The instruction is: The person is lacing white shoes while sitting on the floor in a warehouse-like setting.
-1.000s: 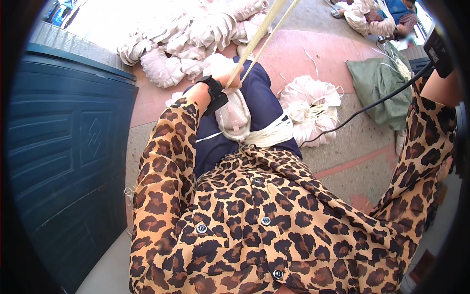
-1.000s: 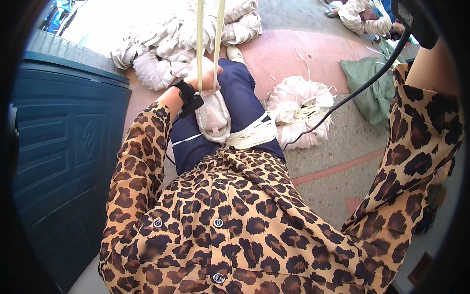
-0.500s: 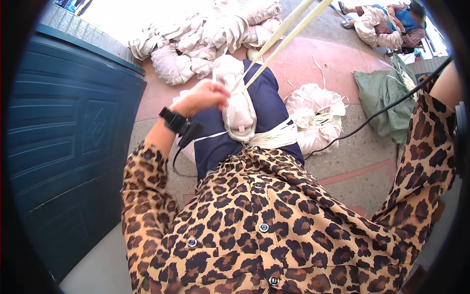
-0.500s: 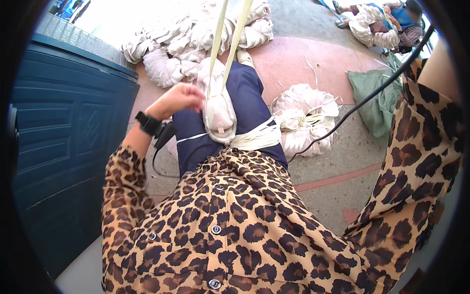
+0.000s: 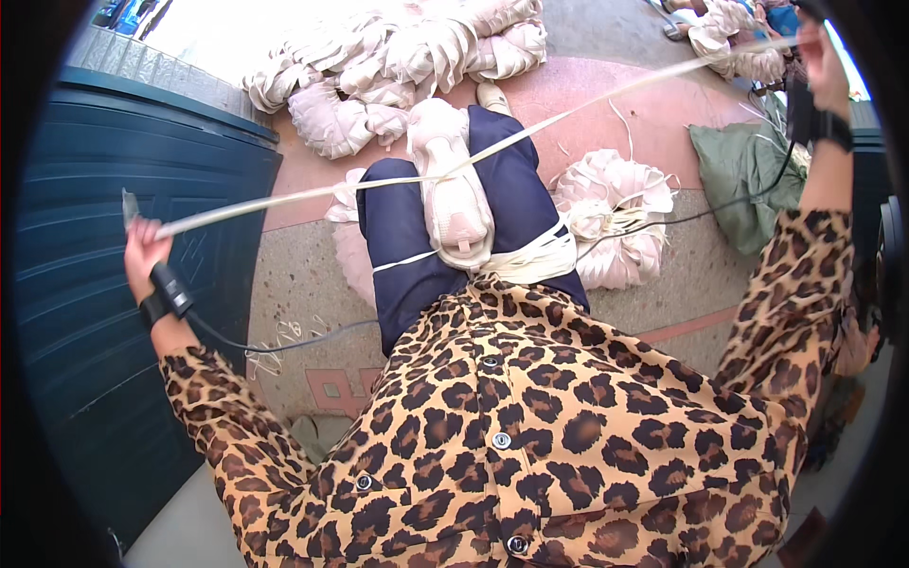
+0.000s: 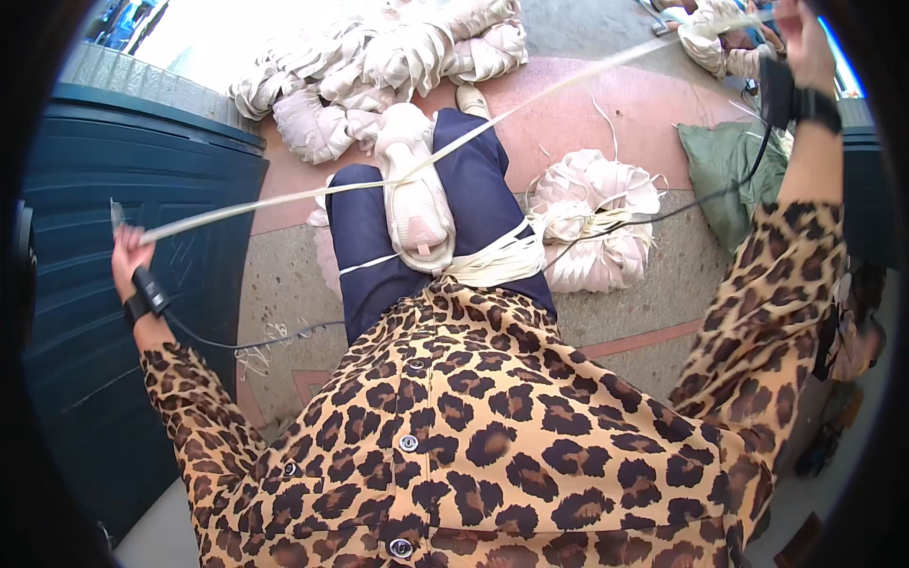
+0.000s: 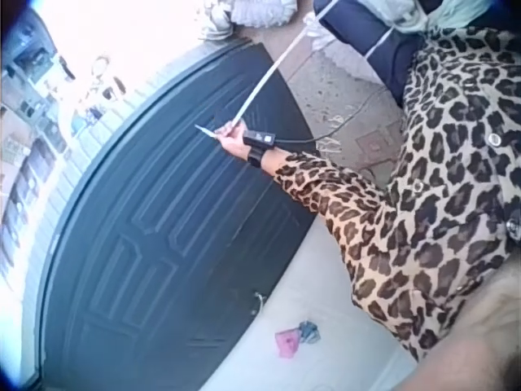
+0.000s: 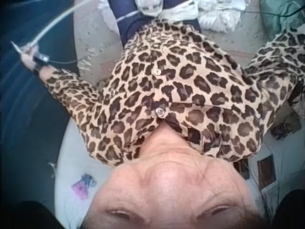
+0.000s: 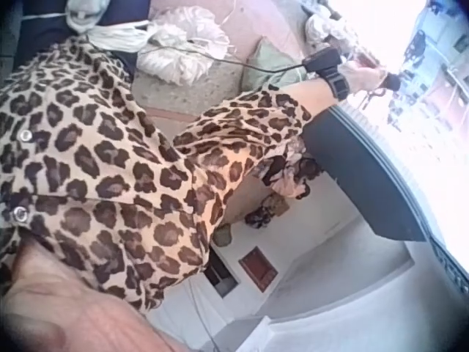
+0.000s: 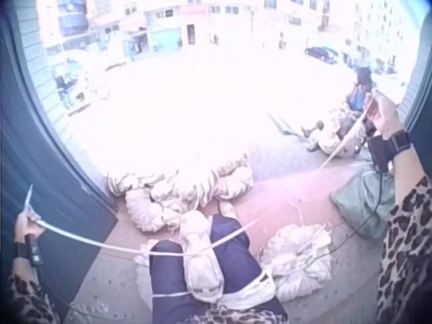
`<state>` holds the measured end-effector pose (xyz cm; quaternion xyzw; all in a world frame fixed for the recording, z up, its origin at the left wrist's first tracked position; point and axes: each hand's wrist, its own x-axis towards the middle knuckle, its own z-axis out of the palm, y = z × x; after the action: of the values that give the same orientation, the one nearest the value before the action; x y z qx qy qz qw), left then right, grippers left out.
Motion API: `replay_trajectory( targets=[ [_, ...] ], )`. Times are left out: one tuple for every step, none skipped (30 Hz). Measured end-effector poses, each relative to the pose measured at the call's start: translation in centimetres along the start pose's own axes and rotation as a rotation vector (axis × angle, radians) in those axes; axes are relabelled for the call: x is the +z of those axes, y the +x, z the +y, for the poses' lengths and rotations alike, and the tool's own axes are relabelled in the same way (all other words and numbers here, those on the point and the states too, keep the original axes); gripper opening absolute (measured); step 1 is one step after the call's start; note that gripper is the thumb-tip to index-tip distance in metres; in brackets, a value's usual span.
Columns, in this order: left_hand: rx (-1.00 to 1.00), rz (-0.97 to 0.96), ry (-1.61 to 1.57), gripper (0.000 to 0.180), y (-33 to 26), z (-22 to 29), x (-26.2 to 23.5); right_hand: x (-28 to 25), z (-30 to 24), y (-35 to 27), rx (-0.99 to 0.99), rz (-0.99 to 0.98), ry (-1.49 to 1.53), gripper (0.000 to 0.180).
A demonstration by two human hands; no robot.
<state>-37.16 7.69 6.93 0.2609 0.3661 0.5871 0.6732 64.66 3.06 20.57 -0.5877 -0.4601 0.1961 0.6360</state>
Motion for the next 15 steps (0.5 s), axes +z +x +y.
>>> replay_trajectory(
  targets=[
    [0.141,0.331,0.003,0.016,-2.9,1.7,-4.4,6.8,1.3,-4.8,0.21,0.401,0.312,0.015],
    [0.157,0.394,-0.027,0.015,-2.8,1.3,-6.1,4.9,3.5,-7.1,0.187,0.281,0.148,0.016],
    [0.186,0.474,-0.053,0.015,-2.8,1.0,-7.0,3.7,6.1,-8.9,0.175,0.142,-0.006,0.018],
    [0.127,0.478,0.027,0.016,-3.2,0.1,-7.5,8.1,6.5,-12.3,0.222,0.034,-0.123,0.008],
    [0.065,0.47,0.105,0.018,-3.0,-1.1,-7.0,10.8,8.5,-15.2,0.209,-0.117,-0.288,0.014],
    [-0.056,0.56,0.2,0.019,-1.2,-4.5,-3.2,14.3,7.7,-19.0,0.165,-0.315,-0.445,0.015],
    [-0.173,0.518,0.272,0.02,-0.4,-7.8,0.4,18.0,8.1,-22.6,0.14,-0.455,-0.481,0.018],
    [-0.286,0.35,0.158,0.022,-0.3,-10.9,3.1,21.1,8.8,-25.6,0.214,-0.652,-0.445,0.015],
    [-0.326,0.308,0.22,0.023,-0.3,-14.8,6.9,24.1,9.3,-28.6,0.191,-0.772,-0.28,0.015],
    [-0.352,0.28,0.344,0.022,-0.8,-18.5,10.9,26.8,10.0,-31.6,0.357,-0.828,-0.169,0.013],
    [-0.353,0.144,0.448,0.021,-1.6,-21.6,13.3,28.7,10.7,-33.4,0.124,-0.893,-0.306,0.014],
    [-0.345,0.031,0.531,0.019,-2.5,-24.1,15.2,30.4,10.9,-34.4,-0.047,-0.884,-0.371,0.014],
    [-0.42,-0.117,0.489,0.019,-2.9,-26.5,16.0,31.5,11.8,-35.0,-0.033,-0.845,-0.427,0.015],
    [-0.407,-0.156,0.639,0.021,-3.9,-28.4,18.0,32.4,12.3,-35.4,-0.013,-0.819,-0.52,0.016],
    [-0.395,-0.201,0.789,0.023,-4.6,-30.1,19.8,32.9,12.5,-35.5,0.008,-0.787,-0.616,0.017]
  ],
)
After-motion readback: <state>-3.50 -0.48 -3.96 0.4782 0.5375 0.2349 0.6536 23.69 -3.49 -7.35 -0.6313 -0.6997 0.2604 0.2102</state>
